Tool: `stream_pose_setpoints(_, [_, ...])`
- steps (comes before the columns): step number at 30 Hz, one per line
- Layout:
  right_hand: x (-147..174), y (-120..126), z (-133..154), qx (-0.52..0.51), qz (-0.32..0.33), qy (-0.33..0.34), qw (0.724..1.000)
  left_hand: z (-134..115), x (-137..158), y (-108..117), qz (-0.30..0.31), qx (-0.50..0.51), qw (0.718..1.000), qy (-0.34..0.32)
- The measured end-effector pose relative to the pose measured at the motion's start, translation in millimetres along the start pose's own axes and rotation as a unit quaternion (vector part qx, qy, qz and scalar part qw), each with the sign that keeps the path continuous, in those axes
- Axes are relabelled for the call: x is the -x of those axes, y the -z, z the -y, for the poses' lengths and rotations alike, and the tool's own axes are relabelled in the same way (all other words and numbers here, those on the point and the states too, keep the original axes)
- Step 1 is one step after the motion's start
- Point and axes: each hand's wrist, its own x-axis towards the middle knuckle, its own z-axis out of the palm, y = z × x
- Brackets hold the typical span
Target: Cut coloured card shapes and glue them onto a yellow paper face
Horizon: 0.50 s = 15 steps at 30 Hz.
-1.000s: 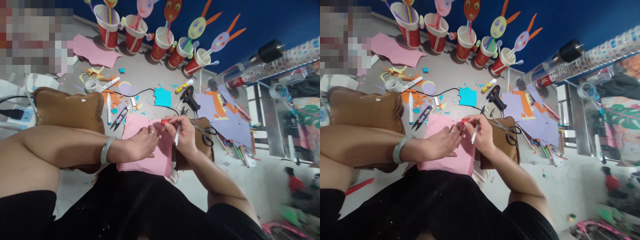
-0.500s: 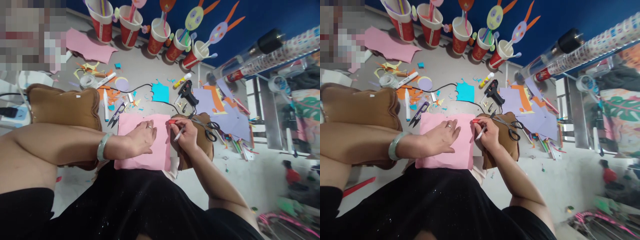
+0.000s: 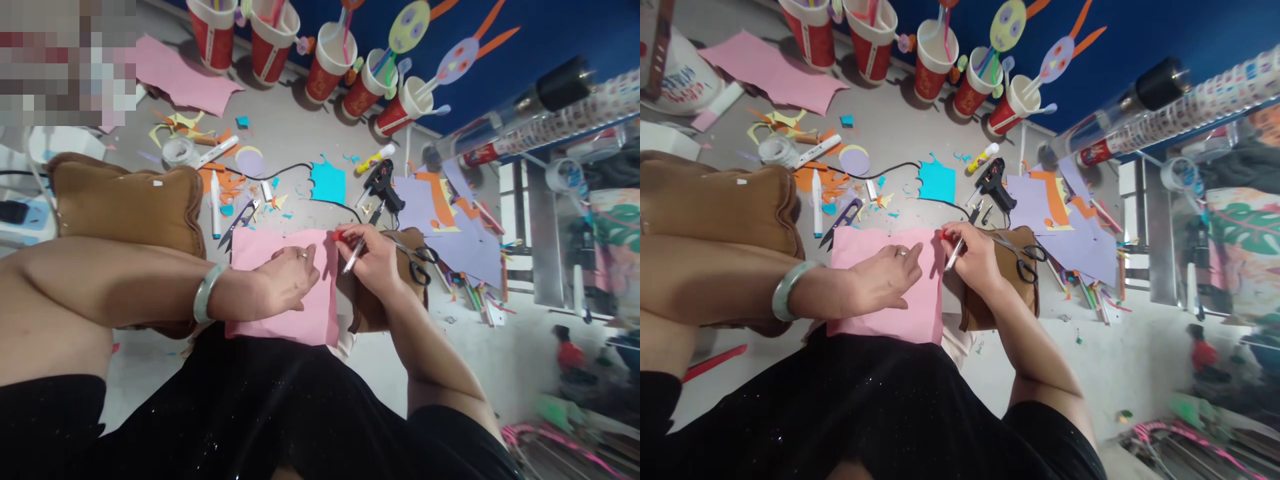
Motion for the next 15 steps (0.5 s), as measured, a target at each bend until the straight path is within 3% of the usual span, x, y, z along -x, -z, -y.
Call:
stream_pose_setpoints(6, [-5.7, -2.0, 1.4, -0.004, 0.034, 0.005, 0.999, -1.5, 1.0, -1.9, -0.014, 0.001, 1.000, -0.009])
stream_pose_setpoints(15, [-7.8, -14.3, -1.2, -0.024, 0.050, 0.019, 0.998, -6.0, 1.4, -35.3, -0.094, -0.051, 0.994, -0.027])
